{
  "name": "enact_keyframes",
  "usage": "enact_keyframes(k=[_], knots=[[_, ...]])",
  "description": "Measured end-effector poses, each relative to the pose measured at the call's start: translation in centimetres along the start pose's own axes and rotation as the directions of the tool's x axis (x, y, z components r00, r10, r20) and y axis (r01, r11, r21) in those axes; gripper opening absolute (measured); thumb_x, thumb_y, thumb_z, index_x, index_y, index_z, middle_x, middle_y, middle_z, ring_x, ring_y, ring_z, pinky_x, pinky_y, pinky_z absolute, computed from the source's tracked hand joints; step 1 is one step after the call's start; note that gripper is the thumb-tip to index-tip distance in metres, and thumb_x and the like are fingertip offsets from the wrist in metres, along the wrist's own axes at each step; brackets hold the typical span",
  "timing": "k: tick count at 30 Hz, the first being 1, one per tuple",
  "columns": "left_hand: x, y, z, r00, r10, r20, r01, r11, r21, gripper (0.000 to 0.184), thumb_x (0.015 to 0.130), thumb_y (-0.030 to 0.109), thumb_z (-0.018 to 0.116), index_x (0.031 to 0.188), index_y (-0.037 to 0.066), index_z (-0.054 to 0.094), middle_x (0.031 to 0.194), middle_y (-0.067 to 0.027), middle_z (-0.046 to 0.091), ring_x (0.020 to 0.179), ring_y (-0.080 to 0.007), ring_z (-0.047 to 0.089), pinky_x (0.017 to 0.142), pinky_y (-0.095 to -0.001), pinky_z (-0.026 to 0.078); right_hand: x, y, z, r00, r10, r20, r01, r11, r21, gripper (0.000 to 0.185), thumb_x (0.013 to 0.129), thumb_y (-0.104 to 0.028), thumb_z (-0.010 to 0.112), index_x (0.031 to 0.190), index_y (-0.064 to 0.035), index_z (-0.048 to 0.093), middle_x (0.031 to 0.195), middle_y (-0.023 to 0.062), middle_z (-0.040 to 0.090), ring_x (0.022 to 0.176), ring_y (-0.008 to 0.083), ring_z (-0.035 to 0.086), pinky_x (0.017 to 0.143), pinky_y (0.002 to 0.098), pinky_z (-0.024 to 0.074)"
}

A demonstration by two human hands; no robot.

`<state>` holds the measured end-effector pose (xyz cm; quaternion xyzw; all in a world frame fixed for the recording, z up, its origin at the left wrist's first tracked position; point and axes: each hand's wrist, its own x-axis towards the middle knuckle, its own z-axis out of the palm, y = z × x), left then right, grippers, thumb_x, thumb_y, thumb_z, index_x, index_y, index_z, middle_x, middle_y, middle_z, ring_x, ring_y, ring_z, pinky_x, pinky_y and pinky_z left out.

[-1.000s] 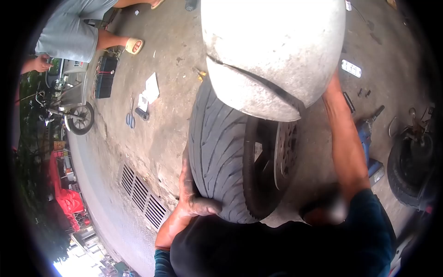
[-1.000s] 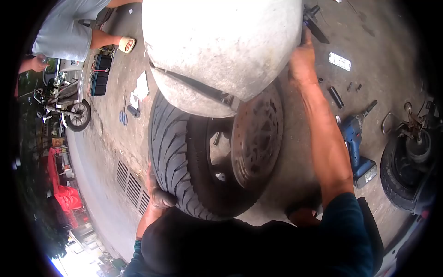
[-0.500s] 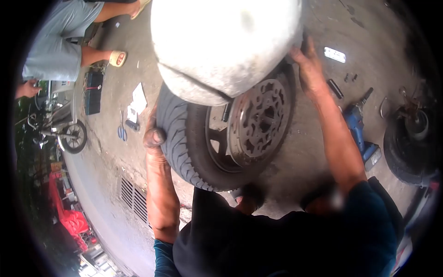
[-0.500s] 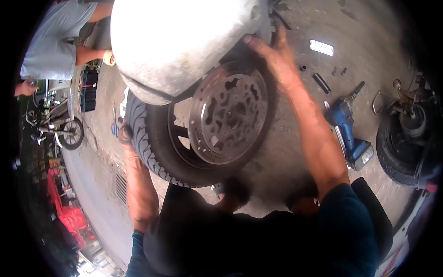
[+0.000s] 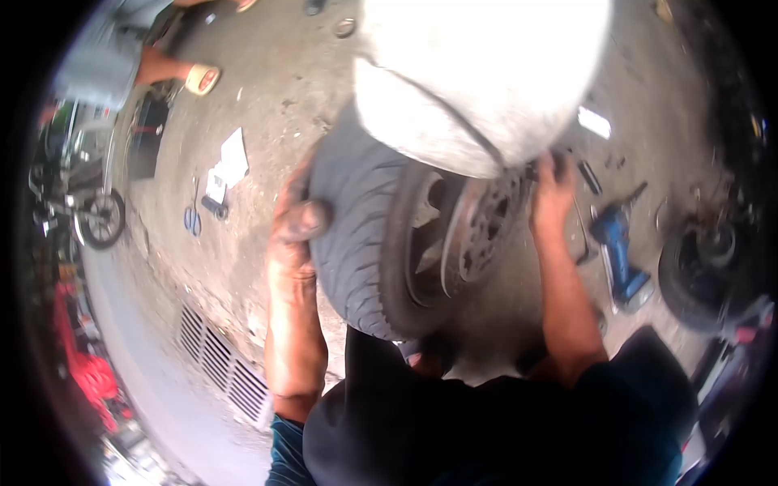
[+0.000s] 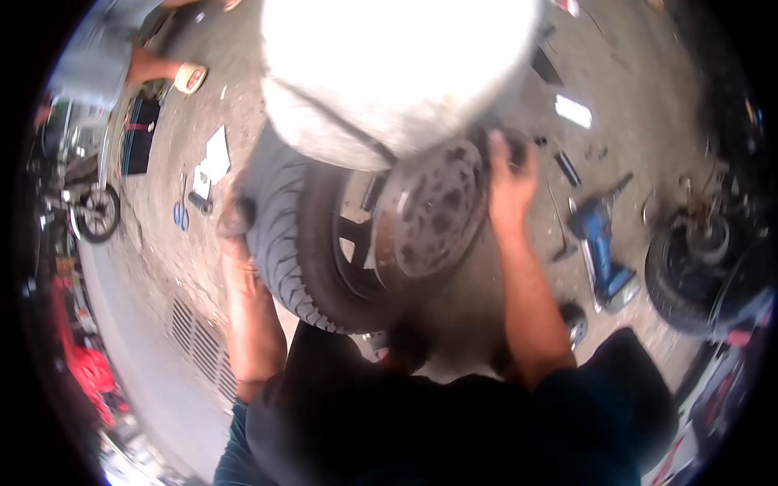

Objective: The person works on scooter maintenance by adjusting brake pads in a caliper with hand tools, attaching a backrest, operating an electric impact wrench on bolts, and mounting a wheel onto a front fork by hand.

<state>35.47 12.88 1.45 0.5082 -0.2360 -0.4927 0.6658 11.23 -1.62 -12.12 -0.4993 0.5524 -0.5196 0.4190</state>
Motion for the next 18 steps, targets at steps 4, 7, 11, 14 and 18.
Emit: enact_keyframes(k=[4, 7, 11, 14, 18], knots=[[0.2, 0.3, -0.5, 0.994, -0.040, 0.100, 0.053, 0.989, -0.135, 0.119, 0.049, 0.046, 0.083, 0.139, -0.011, 0.030, 0.133, -0.0250, 0.045, 0.124, -0.0331, 0.046, 0.107, -0.0367, 0.031, -1.2, -6.9, -1.0, 0.960, -0.168, 0.223, 0.127, 0.974, 0.189, 0.039, 0.094, -0.034, 0.055, 0.105, 0.0032, 0.058, 0.082, 0.0081, 0.061, 0.076, 0.0174, 0.058, 0.070, 0.0304, 0.0470], [-0.8, -2.7, -2.9, 0.991, 0.026, 0.128, -0.006, 0.988, -0.153, 0.124, 0.046, 0.050, 0.086, 0.139, -0.011, 0.030, 0.135, -0.0236, 0.045, 0.127, -0.0324, 0.043, 0.109, -0.0377, 0.028, -1.8, -10.0, -0.5, 0.868, -0.131, 0.479, -0.143, 0.857, 0.495, 0.033, 0.096, -0.035, 0.051, 0.099, -0.0047, 0.062, 0.083, 0.0090, 0.063, 0.080, 0.0232, 0.061, 0.064, 0.0351, 0.0489], [-3.1, -2.5, -4.3, 0.963, 0.202, 0.180, -0.241, 0.942, 0.233, 0.125, 0.043, 0.046, 0.089, 0.139, -0.009, 0.032, 0.139, -0.0219, 0.042, 0.131, -0.0317, 0.038, 0.110, -0.0391, 0.025, -4.2, -13.5, 1.6, 0.763, -0.097, 0.639, -0.403, 0.702, 0.587, 0.031, 0.096, -0.037, 0.049, 0.101, -0.0104, 0.063, 0.086, 0.0109, 0.065, 0.087, 0.0296, 0.063, 0.063, 0.0380, 0.0507], [-3.8, -1.1, -3.4, 0.961, 0.219, 0.168, -0.269, 0.878, 0.395, 0.121, 0.044, 0.041, 0.090, 0.139, -0.007, 0.033, 0.139, -0.0219, 0.042, 0.132, -0.0313, 0.037, 0.110, -0.0392, 0.025, -6.9, -14.4, 2.0, 0.723, -0.047, 0.689, -0.490, 0.669, 0.559, 0.034, 0.097, -0.037, 0.046, 0.111, -0.0082, 0.059, 0.093, 0.0103, 0.063, 0.089, 0.0273, 0.061, 0.067, 0.0361, 0.0510], [-3.5, -0.6, -4.1, 0.962, 0.194, 0.195, -0.254, 0.899, 0.358, 0.118, 0.046, 0.038, 0.089, 0.140, -0.006, 0.033, 0.139, -0.0218, 0.041, 0.133, -0.0305, 0.036, 0.110, -0.0381, 0.025, -8.1, -15.2, 2.8, 0.734, -0.060, 0.676, -0.441, 0.716, 0.542, 0.040, 0.097, -0.037, 0.046, 0.119, -0.0047, 0.054, 0.103, 0.0110, 0.060, 0.088, 0.0224, 0.059, 0.068, 0.0306, 0.0505]])
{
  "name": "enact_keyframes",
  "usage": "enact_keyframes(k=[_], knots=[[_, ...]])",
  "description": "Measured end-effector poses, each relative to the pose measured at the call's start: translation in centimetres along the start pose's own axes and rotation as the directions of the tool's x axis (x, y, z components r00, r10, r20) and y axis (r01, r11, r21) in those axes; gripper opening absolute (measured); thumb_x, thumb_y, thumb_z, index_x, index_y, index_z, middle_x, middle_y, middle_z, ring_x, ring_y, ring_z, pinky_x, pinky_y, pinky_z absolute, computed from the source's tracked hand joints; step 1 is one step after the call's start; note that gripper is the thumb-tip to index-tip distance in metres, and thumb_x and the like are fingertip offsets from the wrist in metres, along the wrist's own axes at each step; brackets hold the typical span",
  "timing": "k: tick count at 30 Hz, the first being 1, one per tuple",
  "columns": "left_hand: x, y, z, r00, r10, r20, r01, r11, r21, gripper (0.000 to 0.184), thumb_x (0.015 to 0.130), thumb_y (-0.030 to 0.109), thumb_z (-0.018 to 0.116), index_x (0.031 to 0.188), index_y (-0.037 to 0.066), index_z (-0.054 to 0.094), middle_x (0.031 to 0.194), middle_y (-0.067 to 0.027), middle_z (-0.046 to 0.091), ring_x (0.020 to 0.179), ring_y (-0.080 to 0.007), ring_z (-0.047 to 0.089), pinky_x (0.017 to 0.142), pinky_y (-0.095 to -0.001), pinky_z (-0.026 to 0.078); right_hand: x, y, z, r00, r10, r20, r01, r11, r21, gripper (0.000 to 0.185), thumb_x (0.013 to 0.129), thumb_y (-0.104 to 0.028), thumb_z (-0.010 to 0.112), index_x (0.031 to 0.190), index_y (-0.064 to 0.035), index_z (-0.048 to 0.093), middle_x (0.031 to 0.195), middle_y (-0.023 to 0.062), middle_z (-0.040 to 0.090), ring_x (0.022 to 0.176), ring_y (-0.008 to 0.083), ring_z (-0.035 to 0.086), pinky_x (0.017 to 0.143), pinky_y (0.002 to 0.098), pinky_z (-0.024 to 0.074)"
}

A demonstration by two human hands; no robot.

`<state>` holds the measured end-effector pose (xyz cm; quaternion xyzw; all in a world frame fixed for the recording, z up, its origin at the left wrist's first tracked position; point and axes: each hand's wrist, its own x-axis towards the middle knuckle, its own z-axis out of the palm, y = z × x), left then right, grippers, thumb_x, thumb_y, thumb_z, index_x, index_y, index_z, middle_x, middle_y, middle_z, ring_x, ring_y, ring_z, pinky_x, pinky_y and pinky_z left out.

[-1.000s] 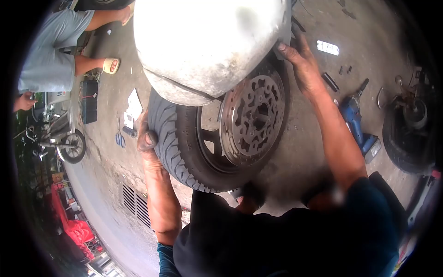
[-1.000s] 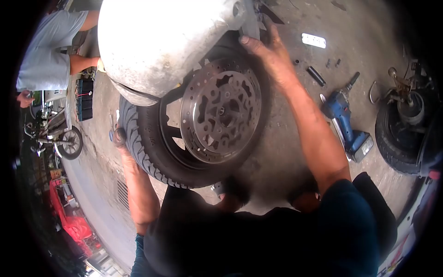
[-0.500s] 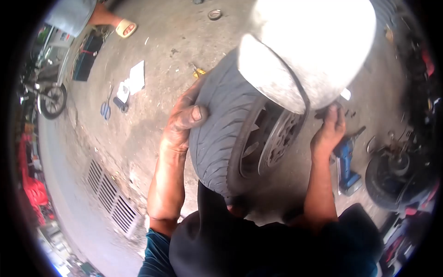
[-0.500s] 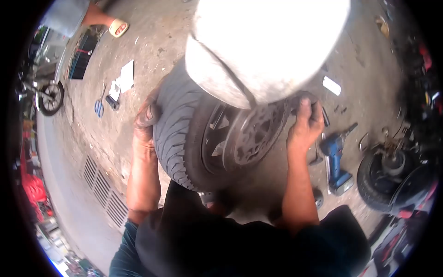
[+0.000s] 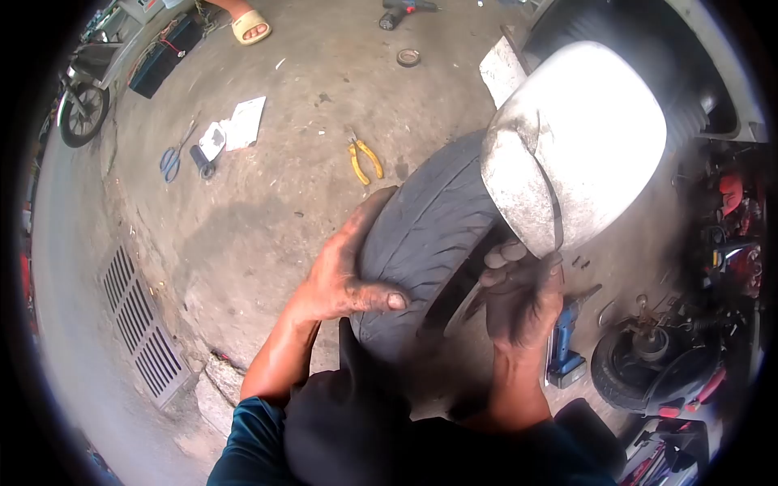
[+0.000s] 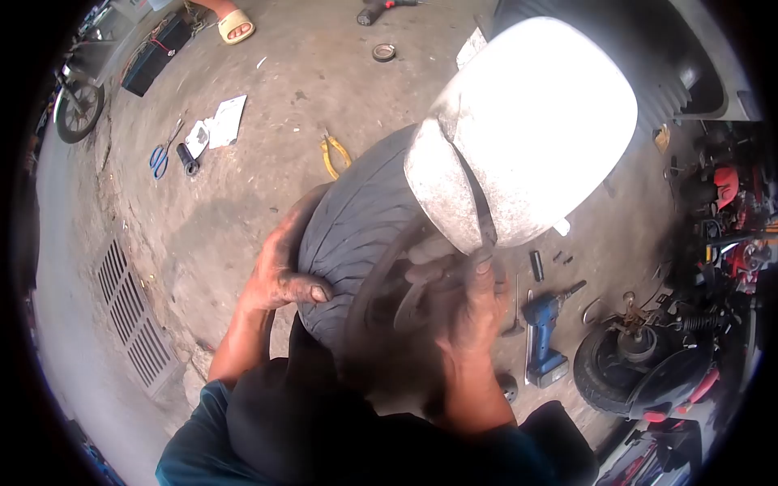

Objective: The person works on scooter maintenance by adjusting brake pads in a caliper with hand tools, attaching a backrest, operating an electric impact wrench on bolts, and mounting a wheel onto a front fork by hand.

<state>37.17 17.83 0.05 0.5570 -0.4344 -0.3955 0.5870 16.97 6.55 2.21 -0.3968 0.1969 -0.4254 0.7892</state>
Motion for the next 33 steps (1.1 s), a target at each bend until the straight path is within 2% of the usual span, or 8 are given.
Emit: enact_keyframes(k=[4, 13, 19, 20, 24, 27, 30, 33], knots=[[0.5, -2.9, -0.6, 0.991, -0.110, 0.075, 0.133, 0.852, -0.507, 0.115, 0.048, 0.036, 0.088, 0.141, -0.005, 0.032, 0.139, -0.0216, 0.041, 0.133, -0.0299, 0.036, 0.110, -0.0371, 0.024, 0.2, 0.3, 0.8, 0.999, -0.002, -0.048, 0.010, 0.987, 0.162, 0.042, 0.097, -0.035, 0.049, 0.122, -0.0027, 0.051, 0.113, 0.0134, 0.058, 0.094, 0.0240, 0.060, 0.068, 0.0299, 0.0527], [-1.4, -0.9, 1.3, 0.989, -0.094, 0.113, 0.114, 0.977, -0.178, 0.117, 0.053, 0.035, 0.088, 0.144, -0.004, 0.024, 0.143, -0.0258, 0.034, 0.137, -0.0350, 0.028, 0.112, -0.0388, 0.022, 2.0, -1.1, 1.5, 0.957, -0.225, -0.182, 0.268, 0.925, 0.270, 0.049, 0.095, -0.024, 0.053, 0.137, -0.0029, 0.037, 0.131, 0.0192, 0.049, 0.108, 0.0294, 0.057, 0.076, 0.0353, 0.0576], [-2.5, -1.3, 2.8, 0.966, 0.168, 0.197, -0.174, 0.985, 0.015, 0.123, 0.060, 0.036, 0.088, 0.146, -0.004, 0.009, 0.146, -0.0265, 0.026, 0.136, -0.0352, 0.028, 0.112, -0.0390, 0.022, 2.2, -2.1, 0.9, 0.954, -0.300, -0.017, 0.278, 0.859, 0.430, 0.049, 0.095, -0.019, 0.052, 0.138, -0.0011, 0.035, 0.136, 0.0192, 0.045, 0.117, 0.0287, 0.051, 0.073, 0.0337, 0.0521], [-2.5, -0.5, 2.9, 0.966, 0.123, 0.227, -0.132, 0.991, 0.028, 0.125, 0.060, 0.036, 0.088, 0.145, -0.004, 0.007, 0.147, -0.0268, 0.024, 0.136, -0.0353, 0.027, 0.112, -0.0389, 0.023, 2.0, -2.1, 0.6, 0.946, -0.295, -0.133, 0.324, 0.859, 0.397, 0.056, 0.092, -0.022, 0.055, 0.140, -0.0019, 0.033, 0.139, 0.0187, 0.041, 0.120, 0.0285, 0.048, 0.063, 0.0330, 0.0520], [-2.3, -0.3, 3.5, 0.969, 0.127, 0.210, -0.122, 0.992, -0.035, 0.123, 0.061, 0.036, 0.087, 0.145, -0.005, 0.008, 0.146, -0.0275, 0.024, 0.136, -0.0367, 0.027, 0.112, -0.0390, 0.025, 2.1, -2.4, -0.8, 0.916, -0.353, -0.192, 0.398, 0.858, 0.324, 0.052, 0.093, -0.022, 0.051, 0.139, -0.0035, 0.035, 0.141, 0.0174, 0.040, 0.120, 0.0271, 0.048, 0.054, 0.0309, 0.0454], [-2.1, -0.6, 3.2, 0.968, 0.127, 0.216, -0.121, 0.992, -0.041, 0.122, 0.061, 0.038, 0.086, 0.145, -0.005, 0.009, 0.146, -0.0285, 0.025, 0.135, -0.0381, 0.028, 0.111, -0.0392, 0.026, 1.9, -2.2, -1.6, 0.937, -0.348, -0.037, 0.339, 0.876, 0.342, 0.052, 0.093, -0.023, 0.052, 0.138, -0.0028, 0.036, 0.140, 0.0160, 0.041, 0.119, 0.0269, 0.049, 0.064, 0.0317, 0.0506], [-2.1, -0.5, 2.5, 0.968, 0.139, 0.209, -0.150, 0.988, 0.036, 0.122, 0.061, 0.040, 0.086, 0.144, -0.006, 0.009, 0.145, -0.0295, 0.025, 0.135, -0.0391, 0.029, 0.111, -0.0394, 0.026, 1.8, -2.1, -0.5, 0.907, -0.348, -0.236, 0.403, 0.879, 0.254, 0.055, 0.092, -0.026, 0.053, 0.139, -0.0020, 0.036, 0.142, 0.0149, 0.040, 0.124, 0.0272, 0.045, 0.088, 0.0386, 0.0488], [-2.1, -1.1, 2.6, 0.962, 0.178, 0.208, -0.184, 0.983, 0.008, 0.122, 0.061, 0.041, 0.085, 0.144, -0.007, 0.009, 0.145, -0.0301, 0.025, 0.135, -0.0393, 0.028, 0.111, -0.0395, 0.026, 2.6, -3.3, 0.4, 0.946, -0.285, -0.151, 0.321, 0.881, 0.347, 0.059, 0.092, -0.030, 0.053, 0.140, -0.0010, 0.033, 0.145, 0.0144, 0.036, 0.131, 0.0286, 0.037, 0.108, 0.0441, 0.0325]])
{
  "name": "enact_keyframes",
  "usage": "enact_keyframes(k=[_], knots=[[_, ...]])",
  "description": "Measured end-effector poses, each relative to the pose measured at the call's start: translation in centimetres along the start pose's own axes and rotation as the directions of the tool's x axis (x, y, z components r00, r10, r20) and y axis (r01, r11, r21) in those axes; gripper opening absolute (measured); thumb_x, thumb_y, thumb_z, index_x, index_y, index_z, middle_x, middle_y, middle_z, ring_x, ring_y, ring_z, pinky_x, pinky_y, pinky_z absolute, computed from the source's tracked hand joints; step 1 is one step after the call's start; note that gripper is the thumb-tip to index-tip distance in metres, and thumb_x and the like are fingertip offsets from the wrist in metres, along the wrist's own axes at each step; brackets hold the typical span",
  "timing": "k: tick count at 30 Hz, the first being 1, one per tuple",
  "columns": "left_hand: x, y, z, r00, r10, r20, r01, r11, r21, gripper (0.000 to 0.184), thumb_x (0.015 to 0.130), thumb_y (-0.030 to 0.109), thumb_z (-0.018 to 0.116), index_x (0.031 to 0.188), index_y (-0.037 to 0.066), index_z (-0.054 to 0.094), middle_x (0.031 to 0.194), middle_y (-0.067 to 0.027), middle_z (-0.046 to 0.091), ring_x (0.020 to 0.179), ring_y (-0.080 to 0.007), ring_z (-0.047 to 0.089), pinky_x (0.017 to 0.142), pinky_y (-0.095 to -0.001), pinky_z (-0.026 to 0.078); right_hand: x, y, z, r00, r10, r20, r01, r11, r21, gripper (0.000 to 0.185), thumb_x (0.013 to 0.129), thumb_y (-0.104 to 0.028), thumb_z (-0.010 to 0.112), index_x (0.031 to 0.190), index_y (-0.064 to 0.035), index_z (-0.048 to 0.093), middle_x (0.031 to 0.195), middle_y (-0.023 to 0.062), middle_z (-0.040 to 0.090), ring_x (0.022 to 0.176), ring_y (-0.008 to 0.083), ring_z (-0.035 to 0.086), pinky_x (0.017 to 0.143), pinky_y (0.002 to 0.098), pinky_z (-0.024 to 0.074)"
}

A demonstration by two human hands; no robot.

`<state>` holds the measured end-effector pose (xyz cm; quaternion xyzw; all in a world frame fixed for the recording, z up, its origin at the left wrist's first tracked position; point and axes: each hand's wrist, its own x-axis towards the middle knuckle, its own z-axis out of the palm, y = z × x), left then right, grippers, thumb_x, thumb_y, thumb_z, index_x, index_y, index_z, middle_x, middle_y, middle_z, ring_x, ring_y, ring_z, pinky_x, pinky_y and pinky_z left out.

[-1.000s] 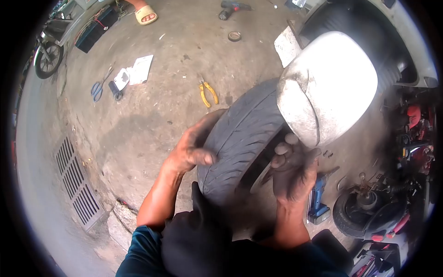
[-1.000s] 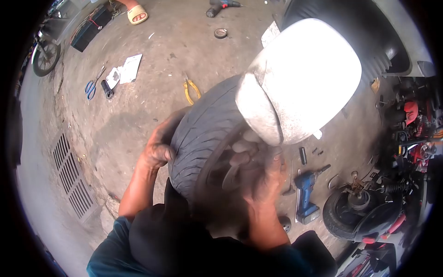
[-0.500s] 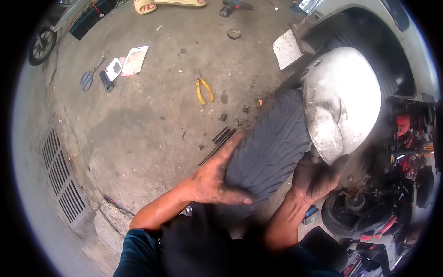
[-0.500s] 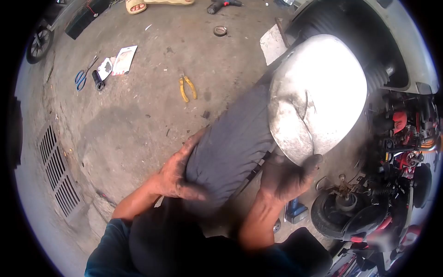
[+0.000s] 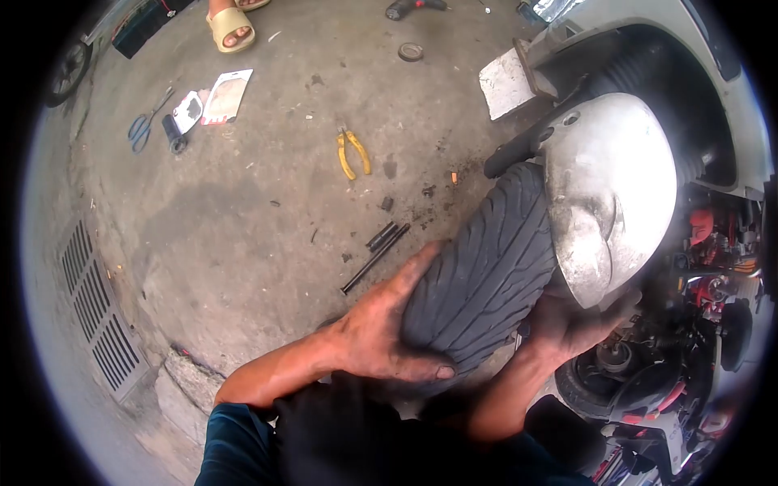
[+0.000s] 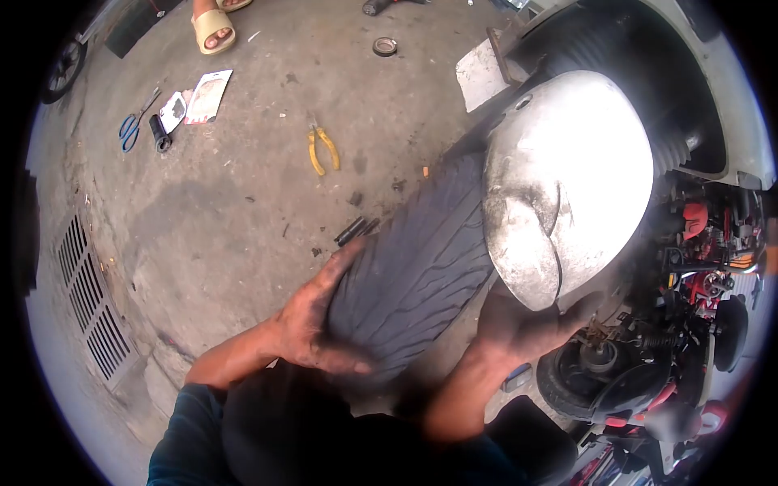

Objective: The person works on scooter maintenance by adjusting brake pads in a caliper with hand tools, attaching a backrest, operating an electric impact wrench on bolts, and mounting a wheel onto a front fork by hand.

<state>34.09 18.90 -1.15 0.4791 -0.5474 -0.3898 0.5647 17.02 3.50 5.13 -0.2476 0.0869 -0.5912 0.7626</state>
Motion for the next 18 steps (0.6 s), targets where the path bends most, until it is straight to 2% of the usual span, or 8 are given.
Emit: enact_keyframes(k=[9, 11, 12, 13, 14, 15, 17, 18], knots=[[0.1, -0.7, 0.2, 0.999, 0.033, -0.020, -0.032, 0.999, 0.009, 0.123, 0.061, 0.043, 0.085, 0.143, -0.009, 0.009, 0.141, -0.0315, 0.030, 0.131, -0.0408, 0.034, 0.109, -0.0402, 0.030, 2.0, -2.7, -4.7, 0.943, 0.229, 0.240, -0.309, 0.868, 0.388, 0.059, 0.099, -0.039, 0.027, 0.142, 0.0009, 0.030, 0.151, 0.0144, 0.026, 0.137, 0.0306, 0.027, 0.114, 0.0447, 0.0178], [0.3, -0.3, 0.2, 0.999, 0.025, -0.021, -0.025, 1.000, -0.010, 0.122, 0.061, 0.042, 0.085, 0.143, -0.009, 0.010, 0.140, -0.0319, 0.031, 0.130, -0.0409, 0.036, 0.108, -0.0401, 0.031, 1.9, -3.1, -4.5, 0.977, 0.192, 0.095, -0.178, 0.975, -0.136, 0.056, 0.099, -0.037, 0.032, 0.139, 0.0023, 0.034, 0.147, 0.0159, 0.031, 0.135, 0.0310, 0.031, 0.112, 0.0467, 0.0213], [0.6, -0.4, 0.2, 0.999, 0.024, -0.023, -0.025, 0.999, -0.035, 0.121, 0.062, 0.043, 0.085, 0.143, -0.009, 0.011, 0.140, -0.0322, 0.031, 0.130, -0.0407, 0.036, 0.108, -0.0400, 0.032, 1.8, -3.3, -4.5, 0.985, 0.172, 0.021, -0.150, 0.907, -0.393, 0.055, 0.099, -0.036, 0.035, 0.138, 0.0030, 0.036, 0.145, 0.0167, 0.034, 0.133, 0.0311, 0.033, 0.111, 0.0477, 0.0231], [1.0, -0.5, 0.3, 0.999, 0.022, -0.028, -0.024, 0.998, -0.058, 0.121, 0.062, 0.043, 0.085, 0.143, -0.010, 0.012, 0.139, -0.0324, 0.032, 0.130, -0.0404, 0.037, 0.107, -0.0400, 0.032, 1.6, -3.2, -3.7, 0.998, 0.027, -0.061, -0.067, 0.383, -0.921, 0.055, 0.100, -0.036, 0.034, 0.138, 0.0030, 0.036, 0.145, 0.0166, 0.034, 0.133, 0.0313, 0.033, 0.111, 0.0476, 0.0230], [1.2, -0.5, 0.7, 0.999, 0.013, -0.031, -0.015, 0.996, -0.087, 0.120, 0.062, 0.043, 0.085, 0.142, -0.010, 0.013, 0.139, -0.0327, 0.032, 0.129, -0.0402, 0.037, 0.107, -0.0399, 0.033, 1.3, -3.0, -3.3, 0.997, -0.081, -0.016, -0.019, -0.043, -0.999, 0.053, 0.099, -0.034, 0.035, 0.137, 0.0031, 0.037, 0.144, 0.0169, 0.036, 0.132, 0.0312, 0.035, 0.110, 0.0468, 0.0246], [1.8, -0.3, 1.1, 0.999, 0.003, -0.040, -0.007, 0.996, -0.093, 0.119, 0.063, 0.043, 0.084, 0.142, -0.010, 0.013, 0.138, -0.0328, 0.033, 0.129, -0.0402, 0.038, 0.107, -0.0400, 0.033, 1.1, -2.9, -2.9, 0.982, -0.187, 0.029, -0.061, -0.461, -0.885, 0.052, 0.099, -0.033, 0.037, 0.137, 0.0032, 0.038, 0.142, 0.0173, 0.038, 0.131, 0.0311, 0.036, 0.109, 0.0460, 0.0262], [3.5, 0.5, 1.4, 0.999, -0.005, -0.053, 0.000, 0.995, -0.096, 0.116, 0.064, 0.043, 0.084, 0.142, -0.010, 0.015, 0.137, -0.0331, 0.035, 0.129, -0.0401, 0.039, 0.106, -0.0403, 0.033, 1.0, -1.9, -2.2, 0.947, -0.283, 0.153, -0.060, -0.623, -0.780, 0.048, 0.098, -0.027, 0.043, 0.135, 0.0038, 0.042, 0.137, 0.0188, 0.045, 0.127, 0.0304, 0.043, 0.106, 0.0429, 0.0327], [4.0, 0.9, 1.5, 0.998, -0.026, -0.048, 0.021, 0.994, -0.103, 0.115, 0.064, 0.039, 0.084, 0.142, -0.009, 0.015, 0.138, -0.0311, 0.034, 0.129, -0.0387, 0.039, 0.107, -0.0403, 0.033, 1.3, -2.1, -2.5, 0.922, -0.274, 0.275, 0.029, -0.658, -0.753, 0.045, 0.097, -0.024, 0.046, 0.132, 0.0038, 0.045, 0.133, 0.0189, 0.049, 0.123, 0.0299, 0.047, 0.103, 0.0411, 0.0362]])
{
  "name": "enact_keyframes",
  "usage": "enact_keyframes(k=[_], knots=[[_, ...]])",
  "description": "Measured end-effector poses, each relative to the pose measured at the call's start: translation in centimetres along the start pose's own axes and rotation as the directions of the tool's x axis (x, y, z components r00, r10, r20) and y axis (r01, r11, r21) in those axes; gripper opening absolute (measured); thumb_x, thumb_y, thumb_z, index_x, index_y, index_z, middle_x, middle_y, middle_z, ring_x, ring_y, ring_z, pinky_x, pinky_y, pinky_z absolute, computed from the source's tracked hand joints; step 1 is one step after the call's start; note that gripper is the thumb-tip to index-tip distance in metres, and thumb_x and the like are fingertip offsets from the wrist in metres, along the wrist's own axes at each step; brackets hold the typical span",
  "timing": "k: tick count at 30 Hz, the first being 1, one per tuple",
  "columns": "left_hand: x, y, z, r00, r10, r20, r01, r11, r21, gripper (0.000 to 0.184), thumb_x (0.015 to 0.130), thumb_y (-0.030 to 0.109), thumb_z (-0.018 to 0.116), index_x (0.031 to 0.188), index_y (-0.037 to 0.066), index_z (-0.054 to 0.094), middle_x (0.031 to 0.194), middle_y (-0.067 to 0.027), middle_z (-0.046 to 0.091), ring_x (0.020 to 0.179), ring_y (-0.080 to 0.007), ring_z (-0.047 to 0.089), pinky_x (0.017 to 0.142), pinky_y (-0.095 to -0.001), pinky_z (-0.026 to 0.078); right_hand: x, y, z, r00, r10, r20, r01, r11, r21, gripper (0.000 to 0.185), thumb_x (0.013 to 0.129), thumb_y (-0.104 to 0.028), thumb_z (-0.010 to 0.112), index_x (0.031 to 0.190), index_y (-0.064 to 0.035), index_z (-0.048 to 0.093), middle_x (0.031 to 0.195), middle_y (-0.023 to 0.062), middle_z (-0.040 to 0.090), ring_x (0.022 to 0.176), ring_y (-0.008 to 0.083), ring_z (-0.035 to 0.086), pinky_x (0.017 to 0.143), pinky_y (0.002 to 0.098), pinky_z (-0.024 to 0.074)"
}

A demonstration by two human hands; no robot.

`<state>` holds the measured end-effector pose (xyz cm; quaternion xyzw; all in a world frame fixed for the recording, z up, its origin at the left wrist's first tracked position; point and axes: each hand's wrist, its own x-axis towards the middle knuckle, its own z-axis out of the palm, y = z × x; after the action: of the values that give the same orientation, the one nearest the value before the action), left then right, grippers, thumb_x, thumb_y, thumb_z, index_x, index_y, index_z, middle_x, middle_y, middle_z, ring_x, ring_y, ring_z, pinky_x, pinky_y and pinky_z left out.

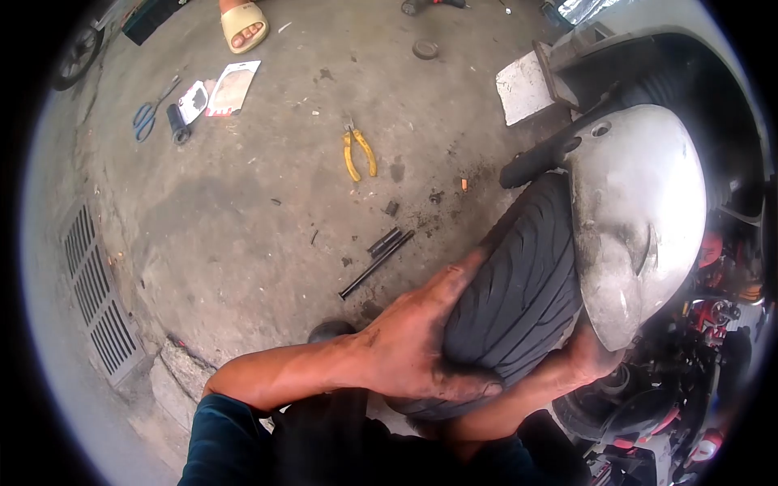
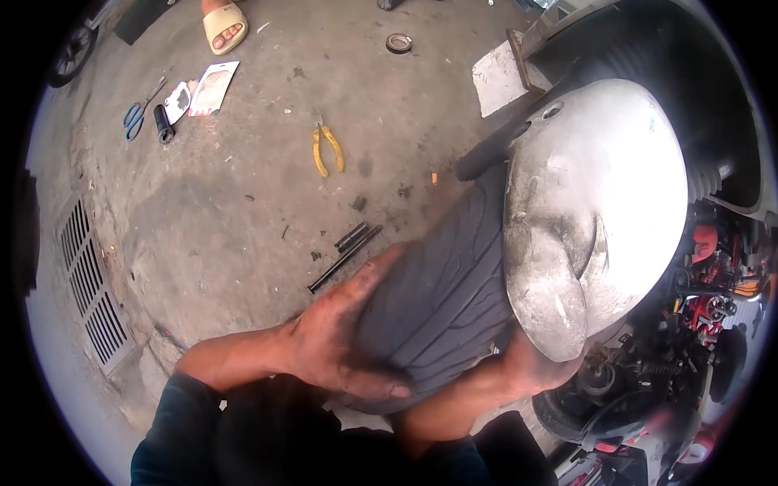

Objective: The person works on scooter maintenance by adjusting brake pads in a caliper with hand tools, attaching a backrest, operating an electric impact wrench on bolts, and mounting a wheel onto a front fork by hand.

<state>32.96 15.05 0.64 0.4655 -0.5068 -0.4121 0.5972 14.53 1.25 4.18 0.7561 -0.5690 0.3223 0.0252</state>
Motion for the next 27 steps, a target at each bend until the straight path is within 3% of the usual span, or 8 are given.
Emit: enact_keyframes(k=[5, 8, 10, 13, 14, 16, 22, 27], knots=[[4.4, 1.4, 0.9, 0.984, -0.176, 0.016, 0.175, 0.984, 0.034, 0.112, 0.066, 0.035, 0.084, 0.143, -0.009, 0.016, 0.143, -0.0276, 0.031, 0.131, -0.0360, 0.037, 0.108, -0.0404, 0.032, 1.2, 0.6, 0.3, 0.961, -0.189, -0.204, 0.196, 0.980, 0.017, 0.042, 0.089, -0.021, 0.057, 0.123, 0.0033, 0.053, 0.120, 0.0176, 0.058, 0.111, 0.0268, 0.055, 0.093, 0.0360, 0.0430], [7.4, 1.9, 1.2, 0.960, -0.275, 0.058, 0.275, 0.962, 0.011, 0.120, 0.066, 0.049, 0.080, 0.137, -0.020, 0.012, 0.142, -0.0390, 0.022, 0.135, -0.0419, 0.027, 0.112, -0.0424, 0.025, 1.9, 0.5, -0.1, 0.943, -0.201, -0.266, 0.223, 0.973, 0.056, 0.043, 0.083, -0.021, 0.064, 0.118, 0.0029, 0.056, 0.115, 0.0166, 0.061, 0.105, 0.0249, 0.059, 0.089, 0.0335, 0.0454], [4.9, -1.2, 0.3, 0.988, -0.099, 0.121, 0.115, 0.985, -0.132, 0.123, 0.062, 0.051, 0.082, 0.143, -0.010, 0.012, 0.146, -0.0343, 0.019, 0.138, -0.0406, 0.021, 0.114, -0.0439, 0.021, 2.4, 0.5, -0.3, 0.931, -0.197, -0.306, 0.232, 0.969, 0.081, 0.043, 0.080, -0.021, 0.068, 0.114, 0.0027, 0.059, 0.111, 0.0159, 0.064, 0.101, 0.0236, 0.061, 0.086, 0.0319, 0.0470], [-2.4, -4.1, 1.5, 0.971, 0.174, 0.164, -0.182, 0.983, 0.035, 0.128, 0.056, 0.037, 0.090, 0.147, 0.000, 0.008, 0.149, -0.0282, 0.017, 0.139, -0.0360, 0.021, 0.113, -0.0425, 0.022, 2.2, 0.6, -0.2, 0.897, -0.194, -0.397, 0.251, 0.963, 0.096, 0.043, 0.075, -0.022, 0.074, 0.109, 0.0022, 0.062, 0.105, 0.0149, 0.067, 0.094, 0.0217, 0.065, 0.081, 0.0295, 0.0494], [-4.4, -4.6, 1.8, 0.986, -0.035, 0.162, 0.044, 0.998, -0.055, 0.130, 0.054, 0.030, 0.092, 0.147, -0.003, 0.007, 0.148, -0.0275, 0.021, 0.138, -0.0342, 0.025, 0.112, -0.0406, 0.024, 1.9, 0.5, -0.2, 0.886, -0.192, -0.421, 0.262, 0.958, 0.114, 0.044, 0.073, -0.022, 0.077, 0.107, 0.0021, 0.064, 0.103, 0.0145, 0.068, 0.092, 0.0210, 0.066, 0.080, 0.0287, 0.0502], [-4.6, -3.4, 2.6, 0.978, -0.177, 0.114, 0.197, 0.960, -0.201, 0.126, 0.055, 0.030, 0.091, 0.145, -0.006, 0.010, 0.145, -0.0265, 0.028, 0.135, -0.0341, 0.030, 0.111, -0.0399, 0.026, 1.2, 1.0, 0.4, 0.875, -0.179, -0.449, 0.285, 0.941, 0.180, 0.049, 0.069, -0.020, 0.080, 0.108, 0.0042, 0.062, 0.103, 0.0160, 0.068, 0.092, 0.0214, 0.066, 0.080, 0.0290, 0.0498], [-1.1, 0.5, 4.0, 0.984, -0.158, 0.081, 0.163, 0.985, -0.054, 0.121, 0.053, 0.030, 0.091, 0.141, -0.011, 0.019, 0.138, -0.0254, 0.038, 0.130, -0.0330, 0.039, 0.109, -0.0395, 0.030, 1.1, 0.8, -0.4, 0.919, 0.029, -0.392, 0.169, 0.872, 0.460, 0.060, 0.062, -0.012, 0.084, 0.112, 0.0091, 0.059, 0.104, 0.0190, 0.067, 0.094, 0.0220, 0.065, 0.082, 0.0299, 0.0486], [3.4, 3.3, 3.1, 0.973, -0.232, 0.009, 0.230, 0.969, 0.092, 0.117, 0.056, 0.032, 0.090, 0.139, -0.014, 0.022, 0.136, -0.0281, 0.041, 0.127, -0.0344, 0.042, 0.107, -0.0399, 0.033, 2.6, 0.0, -1.1, 0.924, -0.047, -0.379, 0.222, 0.873, 0.434, 0.064, 0.064, -0.014, 0.083, 0.116, 0.0105, 0.055, 0.106, 0.0191, 0.066, 0.097, 0.0222, 0.064, 0.084, 0.0297, 0.0485]])
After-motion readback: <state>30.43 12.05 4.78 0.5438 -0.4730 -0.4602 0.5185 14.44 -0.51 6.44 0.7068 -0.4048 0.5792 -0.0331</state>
